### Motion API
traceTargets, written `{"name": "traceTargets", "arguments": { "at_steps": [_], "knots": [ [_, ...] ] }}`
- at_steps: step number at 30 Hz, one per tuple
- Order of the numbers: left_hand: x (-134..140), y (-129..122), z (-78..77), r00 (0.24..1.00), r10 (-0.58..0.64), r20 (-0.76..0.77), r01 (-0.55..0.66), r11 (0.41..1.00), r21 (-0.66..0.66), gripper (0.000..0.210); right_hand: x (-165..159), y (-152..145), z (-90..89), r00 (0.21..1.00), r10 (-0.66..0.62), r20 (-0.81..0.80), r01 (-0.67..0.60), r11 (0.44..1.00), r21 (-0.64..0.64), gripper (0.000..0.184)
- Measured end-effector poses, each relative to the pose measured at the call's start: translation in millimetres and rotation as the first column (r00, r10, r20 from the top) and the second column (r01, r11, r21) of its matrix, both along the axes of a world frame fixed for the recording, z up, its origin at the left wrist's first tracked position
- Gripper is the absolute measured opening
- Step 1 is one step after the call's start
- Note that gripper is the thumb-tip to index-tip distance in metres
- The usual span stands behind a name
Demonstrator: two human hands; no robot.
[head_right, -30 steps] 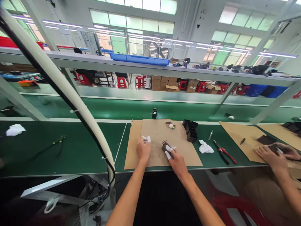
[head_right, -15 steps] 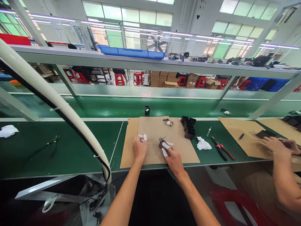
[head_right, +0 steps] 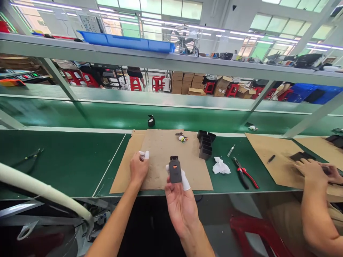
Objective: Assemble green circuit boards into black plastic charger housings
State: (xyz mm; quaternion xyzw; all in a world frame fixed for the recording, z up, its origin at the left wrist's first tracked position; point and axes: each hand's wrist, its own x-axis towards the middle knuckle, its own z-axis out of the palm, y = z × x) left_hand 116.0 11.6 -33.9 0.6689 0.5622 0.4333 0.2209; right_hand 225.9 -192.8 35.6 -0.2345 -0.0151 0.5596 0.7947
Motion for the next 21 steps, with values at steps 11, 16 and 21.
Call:
{"name": "traceTargets", "arguments": {
  "at_steps": [11, 16, 21],
  "knots": [
    [11, 2, -6.2, 0.997, 0.035, -0.065, -0.034, 0.999, 0.021, 0.032, 51, -5, -5.3, 0.996, 0.090, 0.002, -0.090, 0.995, -0.037, 0.022],
    [15, 5, -10.4, 0.997, 0.025, -0.073, -0.024, 1.000, 0.009, 0.027, 65, 0, -3.6, 0.999, 0.032, -0.040, -0.035, 0.996, -0.077, 0.028],
    [18, 7, -9.4, 0.997, 0.009, -0.080, -0.010, 1.000, -0.010, 0.030, 75, 0, -5.6, 0.996, 0.081, -0.044, -0.084, 0.993, -0.083, 0.030]
  ]
}}
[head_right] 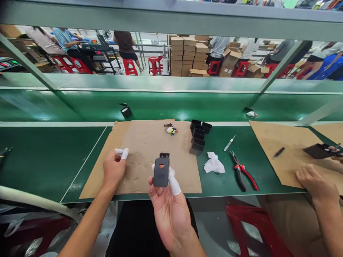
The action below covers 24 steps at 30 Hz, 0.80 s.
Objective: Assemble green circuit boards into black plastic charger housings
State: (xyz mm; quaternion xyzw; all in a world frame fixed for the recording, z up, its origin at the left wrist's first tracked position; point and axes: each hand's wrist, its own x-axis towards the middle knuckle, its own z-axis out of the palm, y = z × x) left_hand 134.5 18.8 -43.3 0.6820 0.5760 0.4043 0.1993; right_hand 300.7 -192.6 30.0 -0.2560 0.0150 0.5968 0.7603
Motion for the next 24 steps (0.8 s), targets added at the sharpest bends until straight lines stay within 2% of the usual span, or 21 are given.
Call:
{"name": "traceTargets", "arguments": {
  "at_steps": [5, 7, 9, 10, 11, 13, 14, 15, 16, 17, 18, 20, 22, 24],
  "knots": [
    [1, 2, 2.1, 1.000, -0.008, -0.010, 0.008, 1.000, -0.021, 0.030, 2, -2, -6.6, 0.996, 0.001, 0.084, 0.001, 1.000, -0.031, 0.032],
    [0, 2, 2.2, 1.000, -0.007, -0.009, 0.007, 0.999, -0.033, 0.029, 4, 1, -6.5, 0.980, -0.017, 0.198, 0.025, 0.999, -0.037, 0.033],
    [-1, 2, 2.3, 1.000, -0.008, -0.005, 0.007, 0.999, -0.046, 0.029, 9, 5, -6.3, 0.911, -0.100, 0.400, 0.116, 0.993, -0.017, 0.033],
    [-2, 2, 2.6, 1.000, -0.009, -0.004, 0.009, 0.998, -0.055, 0.028, 13, 7, -7.3, 0.824, -0.170, 0.540, 0.191, 0.981, 0.018, 0.031],
    [-2, 1, 3.1, 1.000, -0.012, -0.003, 0.011, 0.998, -0.063, 0.028, 17, 9, -9.6, 0.684, -0.241, 0.689, 0.266, 0.961, 0.072, 0.028],
    [-4, 0, 4.7, 1.000, -0.022, -0.004, 0.022, 0.997, -0.077, 0.028, 25, 12, -20.2, 0.274, -0.292, 0.916, 0.330, 0.923, 0.196, 0.023],
    [-4, -1, 5.7, 1.000, -0.029, -0.007, 0.028, 0.996, -0.083, 0.028, 28, 13, -28.7, 0.060, -0.258, 0.964, 0.306, 0.924, 0.228, 0.023],
    [-5, -2, 6.8, 0.999, -0.035, -0.012, 0.034, 0.996, -0.086, 0.028, 29, 14, -39.1, -0.119, -0.203, 0.972, 0.269, 0.935, 0.229, 0.025],
    [-5, -2, 7.9, 0.999, -0.040, -0.017, 0.039, 0.995, -0.088, 0.028, 30, 14, -50.6, -0.251, -0.144, 0.957, 0.231, 0.951, 0.204, 0.027],
    [-6, -3, 8.9, 0.999, -0.044, -0.022, 0.042, 0.995, -0.089, 0.028, 29, 14, -62.4, -0.348, -0.098, 0.932, 0.215, 0.960, 0.181, 0.027],
    [-7, -4, 9.8, 0.999, -0.047, -0.026, 0.045, 0.995, -0.090, 0.028, 27, 14, -73.4, -0.410, -0.055, 0.911, 0.221, 0.963, 0.157, 0.028],
    [-8, -6, 11.6, 0.998, -0.052, -0.030, 0.049, 0.995, -0.091, 0.028, 23, 13, -90.1, -0.457, 0.007, 0.889, 0.250, 0.961, 0.121, 0.029],
    [-10, -8, 13.0, 0.998, -0.058, -0.029, 0.056, 0.995, -0.088, 0.027, 20, 12, -96.9, -0.429, 0.029, 0.903, 0.260, 0.961, 0.093, 0.029],
    [-12, -9, 14.1, 0.998, -0.063, -0.026, 0.061, 0.995, -0.084, 0.026, 21, 15, -94.3, -0.345, 0.014, 0.938, 0.250, 0.965, 0.077, 0.027]
  ]
}}
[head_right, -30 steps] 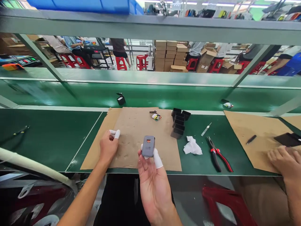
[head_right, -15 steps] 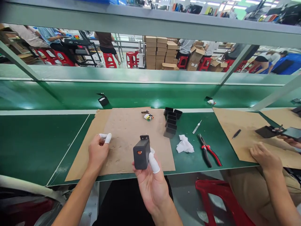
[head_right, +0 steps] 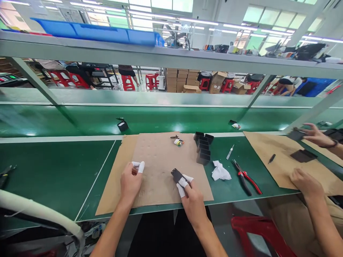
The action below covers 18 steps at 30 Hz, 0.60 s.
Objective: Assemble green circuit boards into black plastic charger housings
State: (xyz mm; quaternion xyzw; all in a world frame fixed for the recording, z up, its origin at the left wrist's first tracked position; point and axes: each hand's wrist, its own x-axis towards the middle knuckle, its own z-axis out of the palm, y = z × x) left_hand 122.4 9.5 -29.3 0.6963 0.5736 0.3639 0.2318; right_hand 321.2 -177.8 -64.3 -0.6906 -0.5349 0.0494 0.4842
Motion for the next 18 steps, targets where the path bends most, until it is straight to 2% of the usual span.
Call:
{"name": "traceTargets", "arguments": {
  "at_steps": [2, 3, 6, 7, 9, 11, 14, 16, 18],
  "knots": [
    [-2, -1, 0.6, 1.000, -0.005, 0.000, 0.005, 1.000, 0.003, 0.025, 2, 8, 9.2, 0.983, 0.001, -0.182, 0.003, 1.000, 0.021, 0.025],
    [-2, -1, 0.6, 1.000, -0.010, -0.004, 0.011, 1.000, 0.005, 0.024, 2, 15, 15.3, 0.951, -0.002, -0.310, 0.016, 0.999, 0.044, 0.028],
    [-3, 0, -0.1, 0.999, -0.031, -0.027, 0.032, 0.999, 0.018, 0.026, 3, 44, 35.4, 0.733, 0.053, -0.678, 0.052, 0.990, 0.134, 0.041],
    [-3, 1, -0.7, 0.999, -0.032, -0.039, 0.033, 0.999, 0.029, 0.027, 3, 55, 41.6, 0.667, 0.091, -0.739, 0.049, 0.985, 0.165, 0.043],
    [-3, 2, -2.0, 0.997, -0.032, -0.071, 0.036, 0.997, 0.061, 0.027, 3, 82, 51.3, 0.623, 0.151, -0.768, 0.025, 0.977, 0.212, 0.042],
    [-3, 2, -3.8, 0.991, -0.063, -0.116, 0.076, 0.991, 0.112, 0.026, 6, 115, 56.6, 0.660, 0.173, -0.731, 0.001, 0.973, 0.230, 0.040],
    [0, -3, -8.5, 0.962, -0.184, -0.203, 0.226, 0.951, 0.212, 0.017, 18, 180, 59.1, 0.757, 0.173, -0.630, -0.044, 0.976, 0.215, 0.040],
    [1, -9, -13.9, 0.929, -0.260, -0.263, 0.330, 0.905, 0.270, 0.025, 29, 232, 59.6, 0.828, 0.162, -0.536, -0.086, 0.983, 0.164, 0.035],
    [1, -15, -20.5, 0.891, -0.287, -0.351, 0.403, 0.856, 0.324, 0.038, 39, 284, 59.3, 0.887, 0.137, -0.442, -0.108, 0.990, 0.088, 0.028]
  ]
}}
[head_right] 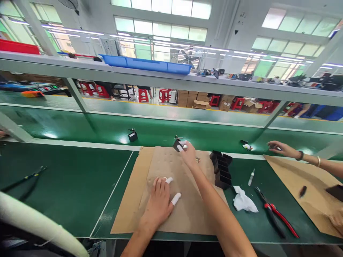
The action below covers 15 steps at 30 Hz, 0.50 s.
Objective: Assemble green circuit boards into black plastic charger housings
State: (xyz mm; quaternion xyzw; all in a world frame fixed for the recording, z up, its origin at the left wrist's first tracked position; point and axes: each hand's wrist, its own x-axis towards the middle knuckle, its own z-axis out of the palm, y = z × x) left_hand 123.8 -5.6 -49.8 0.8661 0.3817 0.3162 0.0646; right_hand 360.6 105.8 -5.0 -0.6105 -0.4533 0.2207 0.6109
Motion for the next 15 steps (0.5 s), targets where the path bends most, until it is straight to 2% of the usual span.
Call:
{"name": "traceTargets", "arguments": {
  "at_steps": [2, 4, 7, 9, 11, 15],
  "knots": [
    [-2, -5, -6.0, 0.997, -0.005, -0.082, 0.012, 0.996, 0.085, 0.041, 5, 44, -1.9, 0.995, 0.000, 0.096, 0.005, 0.998, -0.058, 0.027],
    [-7, -9, -8.8, 0.990, 0.023, -0.137, -0.005, 0.992, 0.125, 0.039, 5, 74, -5.1, 0.986, 0.004, 0.169, 0.012, 0.995, -0.096, 0.031],
    [-14, -12, -5.1, 0.991, 0.058, -0.124, -0.049, 0.996, 0.075, 0.037, -1, 92, -8.2, 0.967, 0.015, 0.255, 0.016, 0.993, -0.118, 0.033],
    [-17, -13, 0.8, 0.994, 0.072, -0.084, -0.071, 0.997, 0.014, 0.033, -1, 86, -5.6, 0.953, 0.005, 0.304, 0.030, 0.994, -0.109, 0.033],
    [-18, -12, 6.4, 0.997, 0.076, -0.034, -0.077, 0.996, -0.044, 0.026, 7, 65, 1.0, 0.934, -0.022, 0.356, 0.054, 0.995, -0.079, 0.037],
    [-14, -8, 12.2, 0.996, 0.083, 0.046, -0.077, 0.990, -0.116, 0.017, 39, -8, 13.5, 0.877, -0.070, 0.475, 0.114, 0.991, -0.066, 0.034]
  ]
}}
